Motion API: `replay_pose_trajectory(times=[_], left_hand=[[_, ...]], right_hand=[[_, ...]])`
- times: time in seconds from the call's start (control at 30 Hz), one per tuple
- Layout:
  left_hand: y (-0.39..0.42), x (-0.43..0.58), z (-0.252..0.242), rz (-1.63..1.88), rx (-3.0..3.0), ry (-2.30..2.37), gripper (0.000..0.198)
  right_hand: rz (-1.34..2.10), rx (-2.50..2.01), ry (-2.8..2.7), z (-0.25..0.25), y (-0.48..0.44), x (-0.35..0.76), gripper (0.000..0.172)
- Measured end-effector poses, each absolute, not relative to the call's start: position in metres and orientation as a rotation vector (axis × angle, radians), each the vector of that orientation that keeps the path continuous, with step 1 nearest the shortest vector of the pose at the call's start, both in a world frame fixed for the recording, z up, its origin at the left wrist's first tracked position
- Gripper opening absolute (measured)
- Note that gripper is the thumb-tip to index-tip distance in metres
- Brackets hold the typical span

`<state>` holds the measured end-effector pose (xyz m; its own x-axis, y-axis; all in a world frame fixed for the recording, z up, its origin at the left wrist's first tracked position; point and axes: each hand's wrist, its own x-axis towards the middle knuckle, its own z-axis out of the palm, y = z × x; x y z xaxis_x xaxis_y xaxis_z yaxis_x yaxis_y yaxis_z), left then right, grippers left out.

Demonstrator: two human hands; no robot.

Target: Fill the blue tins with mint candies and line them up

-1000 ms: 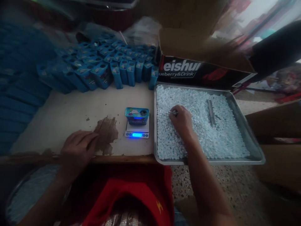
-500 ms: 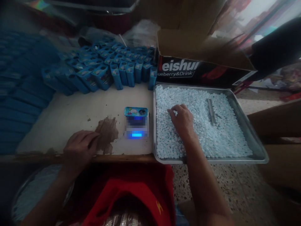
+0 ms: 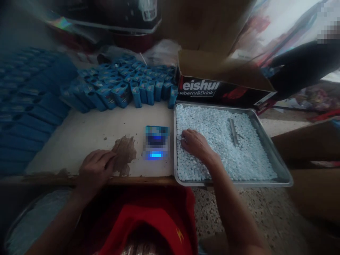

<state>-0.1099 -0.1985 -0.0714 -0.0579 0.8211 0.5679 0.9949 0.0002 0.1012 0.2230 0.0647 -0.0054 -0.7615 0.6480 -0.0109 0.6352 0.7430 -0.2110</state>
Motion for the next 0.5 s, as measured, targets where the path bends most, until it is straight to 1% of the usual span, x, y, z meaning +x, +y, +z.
replay_pose_trajectory(times=[0.07, 0.1, 0.2, 0.23, 0.27, 0.3, 0.4, 0.43, 0.5], left_hand=[[-0.190, -0.111, -0.071, -0.805, -1.870, -2.003, 0.015], [-0.181, -0.109, -0.069, -0.879, -1.854, -2.050, 0.020], [-0.137, -0.096, -0.062, -1.117, -1.866, -2.209, 0.048], [-0.120, -0.089, -0.059, -1.185, -1.932, -2.246, 0.056], [-0.102, -0.081, -0.055, -1.237, -2.018, -2.266, 0.059], [-0.086, -0.072, -0.051, -1.279, -2.099, -2.278, 0.056], [-0.045, -0.050, -0.033, -1.369, -2.295, -2.236, 0.034], [-0.034, -0.045, -0.024, -1.390, -2.350, -2.158, 0.028], [-0.012, -0.037, 0.001, -1.352, -2.487, -1.875, 0.023]], right_hand=[[0.472, -1.062, -2.867, 0.003, 0.069, 0.228, 0.013], [0.542, -1.058, -2.840, 0.006, 0.072, 0.229, 0.014], [0.644, -1.101, -2.615, 0.008, 0.080, 0.226, 0.022], [0.672, -1.142, -2.475, 0.005, 0.082, 0.222, 0.025], [0.731, -1.178, -2.304, 0.002, 0.083, 0.217, 0.029], [0.832, -1.201, -2.112, -0.003, 0.083, 0.211, 0.032], [1.305, -1.155, -1.512, -0.015, 0.083, 0.196, 0.043], [1.452, -1.137, -1.319, -0.017, 0.083, 0.192, 0.044], [1.654, -1.120, -0.963, -0.015, 0.085, 0.189, 0.041]])
